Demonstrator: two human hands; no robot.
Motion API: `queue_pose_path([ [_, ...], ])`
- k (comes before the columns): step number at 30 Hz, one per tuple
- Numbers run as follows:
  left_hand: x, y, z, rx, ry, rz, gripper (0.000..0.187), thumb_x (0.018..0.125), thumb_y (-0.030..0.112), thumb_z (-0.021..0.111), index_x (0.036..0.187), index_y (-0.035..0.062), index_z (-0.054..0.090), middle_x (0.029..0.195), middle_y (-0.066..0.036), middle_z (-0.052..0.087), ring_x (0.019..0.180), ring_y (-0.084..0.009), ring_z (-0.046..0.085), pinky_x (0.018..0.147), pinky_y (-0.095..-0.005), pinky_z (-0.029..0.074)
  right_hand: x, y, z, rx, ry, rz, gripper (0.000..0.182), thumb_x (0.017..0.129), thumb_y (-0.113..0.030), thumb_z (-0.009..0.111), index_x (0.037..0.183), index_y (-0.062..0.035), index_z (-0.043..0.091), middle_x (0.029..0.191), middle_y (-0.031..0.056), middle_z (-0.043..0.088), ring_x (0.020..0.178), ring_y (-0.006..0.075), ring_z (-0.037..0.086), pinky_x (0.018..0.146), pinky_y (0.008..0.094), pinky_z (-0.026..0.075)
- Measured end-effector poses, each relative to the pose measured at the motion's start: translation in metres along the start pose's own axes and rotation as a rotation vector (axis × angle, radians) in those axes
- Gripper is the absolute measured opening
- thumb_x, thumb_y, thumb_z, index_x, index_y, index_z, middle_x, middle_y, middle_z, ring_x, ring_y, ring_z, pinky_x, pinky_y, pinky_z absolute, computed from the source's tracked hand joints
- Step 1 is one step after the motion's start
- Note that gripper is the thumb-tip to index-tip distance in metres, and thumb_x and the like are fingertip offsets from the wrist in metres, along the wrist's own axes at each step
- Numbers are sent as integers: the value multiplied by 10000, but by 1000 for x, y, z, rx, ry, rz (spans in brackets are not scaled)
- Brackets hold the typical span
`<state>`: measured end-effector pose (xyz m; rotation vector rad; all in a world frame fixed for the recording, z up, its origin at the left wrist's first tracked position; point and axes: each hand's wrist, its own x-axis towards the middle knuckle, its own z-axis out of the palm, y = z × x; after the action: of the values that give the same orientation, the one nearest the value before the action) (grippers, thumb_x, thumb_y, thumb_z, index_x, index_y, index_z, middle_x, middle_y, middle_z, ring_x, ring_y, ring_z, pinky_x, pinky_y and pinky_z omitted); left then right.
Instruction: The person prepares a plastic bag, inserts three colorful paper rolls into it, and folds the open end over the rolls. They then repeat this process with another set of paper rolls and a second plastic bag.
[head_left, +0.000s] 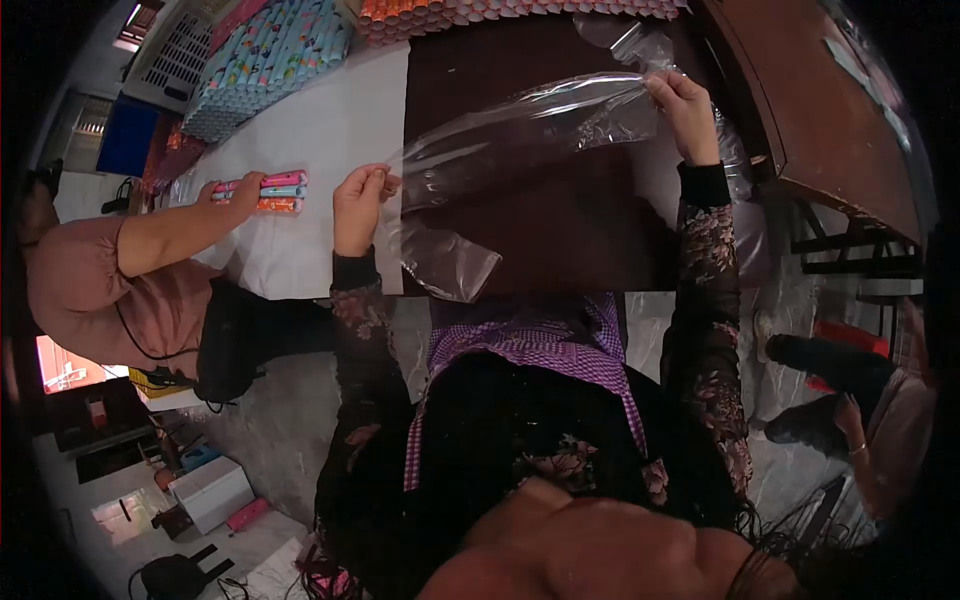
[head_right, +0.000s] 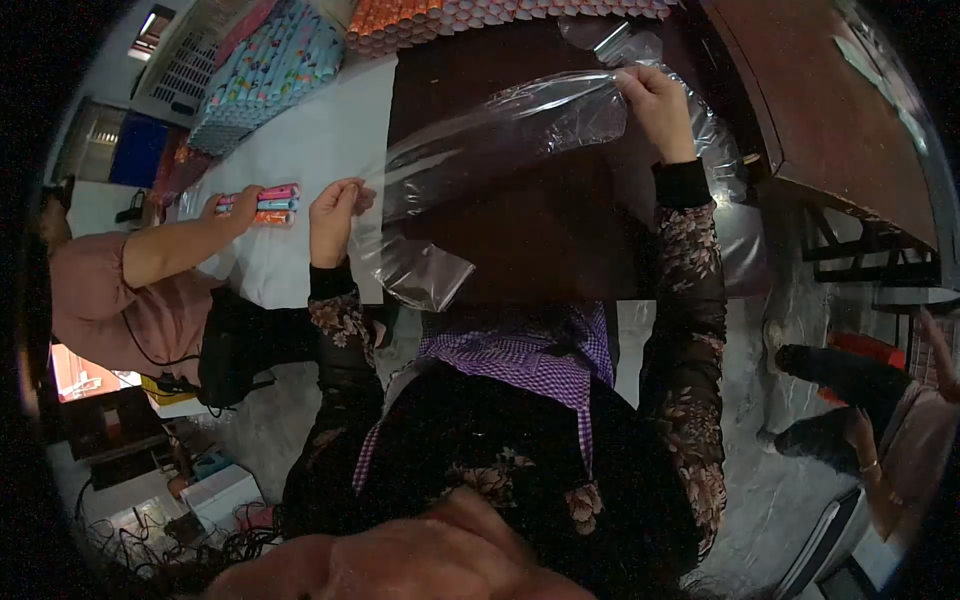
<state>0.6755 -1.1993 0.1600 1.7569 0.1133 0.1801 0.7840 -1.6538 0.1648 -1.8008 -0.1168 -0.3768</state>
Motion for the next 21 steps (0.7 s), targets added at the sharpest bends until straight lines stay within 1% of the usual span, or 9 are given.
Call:
queue_pose_path([
  [3,7,1,-10,96,-221,-93,185,990,107,540,1069,-30,638,901,-74,690,814,-129,642,779,-272,512,-1,2,-15,260,-98,117,144,959,-134,607,897,-20,669,769,-21,604,685,75,532,673,233,464],
  [5,12,-11,-22,56,-269,-106,177,986,95,540,1060,-34,636,889,-71,686,811,-130,643,775,-271,511,1,10,-16,477,-68,274,155,985,-161,575,920,-34,635,788,-12,586,677,83,519,673,249,465],
  [6,13,-11,-25,21,-300,-121,168,982,83,540,1052,-38,634,876,-67,682,809,-131,643,771,-270,510,3,15,-22,447,-172,272,169,1003,-182,549,958,-33,613,803,0,584,667,95,530,654,260,476],
  [12,21,-11,-58,160,-280,-132,169,974,105,550,1031,-35,627,827,-61,667,748,-123,631,718,-257,510,7,25,-27,427,-29,390,222,993,-244,547,924,-41,601,744,23,586,588,120,518,596,272,456],
  [13,23,-12,-64,157,-251,-160,179,976,124,554,1029,-31,626,816,-61,664,721,-115,623,698,-254,507,11,26,-29,466,105,466,219,1001,-226,507,930,-34,583,743,18,561,577,124,482,598,304,461],
  [15,22,-17,-69,125,-196,-153,196,981,161,558,1031,-17,625,789,-60,660,671,-107,606,643,-257,505,43,102,-67,912,-58,365,224,1009,-194,465,953,-6,573,761,34,545,615,139,473,618,334,461],
  [18,16,-17,-65,48,-68,-155,197,988,174,558,1042,-5,619,770,-60,654,656,-118,607,607,-263,510,36,54,-77,858,403,190,271,1018,-177,425,1037,70,535,930,146,610,808,228,574,721,373,495],
  [19,14,-22,-64,8,-19,-173,200,993,180,554,1045,-5,612,781,-72,659,646,-125,606,593,-265,511,39,64,-94,988,215,-77,234,1004,-133,446,1049,83,523,1035,188,627,909,286,634,777,392,535],
  [21,11,-26,-60,-37,26,-190,204,997,185,550,1049,-4,605,793,-84,664,637,-133,606,579,-267,512,38,45,-99,804,506,-178,185,983,-81,475,1067,81,504,1064,200,627,970,326,658,811,400,560],
])
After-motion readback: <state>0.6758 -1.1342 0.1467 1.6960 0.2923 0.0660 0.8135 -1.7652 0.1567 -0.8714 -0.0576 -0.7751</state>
